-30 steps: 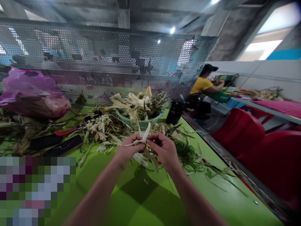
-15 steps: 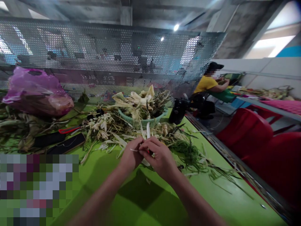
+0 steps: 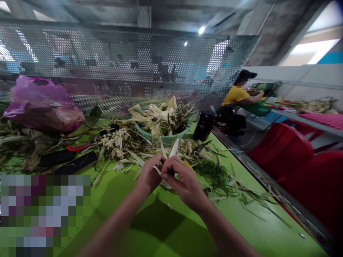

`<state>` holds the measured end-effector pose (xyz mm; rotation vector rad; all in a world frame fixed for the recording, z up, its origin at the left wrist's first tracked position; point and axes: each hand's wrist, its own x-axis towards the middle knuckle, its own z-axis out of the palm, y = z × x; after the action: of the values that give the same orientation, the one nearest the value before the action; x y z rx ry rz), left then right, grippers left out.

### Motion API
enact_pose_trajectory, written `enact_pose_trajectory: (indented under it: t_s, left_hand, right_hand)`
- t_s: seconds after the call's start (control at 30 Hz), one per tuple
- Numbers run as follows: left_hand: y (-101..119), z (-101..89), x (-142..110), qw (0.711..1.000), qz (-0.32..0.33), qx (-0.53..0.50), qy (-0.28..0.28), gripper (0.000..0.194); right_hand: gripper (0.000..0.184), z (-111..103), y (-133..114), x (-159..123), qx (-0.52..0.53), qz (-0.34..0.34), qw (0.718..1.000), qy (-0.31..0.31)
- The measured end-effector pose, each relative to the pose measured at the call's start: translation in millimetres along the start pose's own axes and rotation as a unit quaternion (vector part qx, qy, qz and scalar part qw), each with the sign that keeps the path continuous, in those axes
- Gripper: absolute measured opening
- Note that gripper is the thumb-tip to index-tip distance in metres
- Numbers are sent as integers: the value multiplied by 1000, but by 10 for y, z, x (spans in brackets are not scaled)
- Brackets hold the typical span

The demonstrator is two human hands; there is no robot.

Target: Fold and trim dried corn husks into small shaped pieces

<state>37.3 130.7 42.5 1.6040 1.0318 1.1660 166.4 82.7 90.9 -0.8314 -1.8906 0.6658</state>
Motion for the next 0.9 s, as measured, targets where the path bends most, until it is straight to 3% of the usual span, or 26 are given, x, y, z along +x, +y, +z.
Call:
enact_pose_trajectory:
  t_s: [0.07,0.17,0.27,0.47,0.63,0.73,0.9]
  left_hand:
    - [65,-18,16,1000,-19,-25,4,8]
    - [147,-25,34,984,-92,-150,8,17]
    - [182,-19,37,969,-109,-220,37,23]
    - [213,-37,22,936,-132,-325,16,27]
    - [245,-81,22,915,-133,-381,-26,19]
    - [252,-105,24,918,-128,-374,-39,22]
    - [303,-114,27,948,-123,-294,-22,22]
  right_hand:
    - [7,-30,20,1,4,29,999,34]
    - [12,-70,109,11,15,123,985,116]
    - [17,-83,226,25,9,188,973,133]
    - [16,-64,331,46,77,209,970,95]
    - [15,-79,358,56,84,189,972,114]
    - [16,-86,358,62,73,189,972,116]
    - [21,-91,324,55,26,163,976,144]
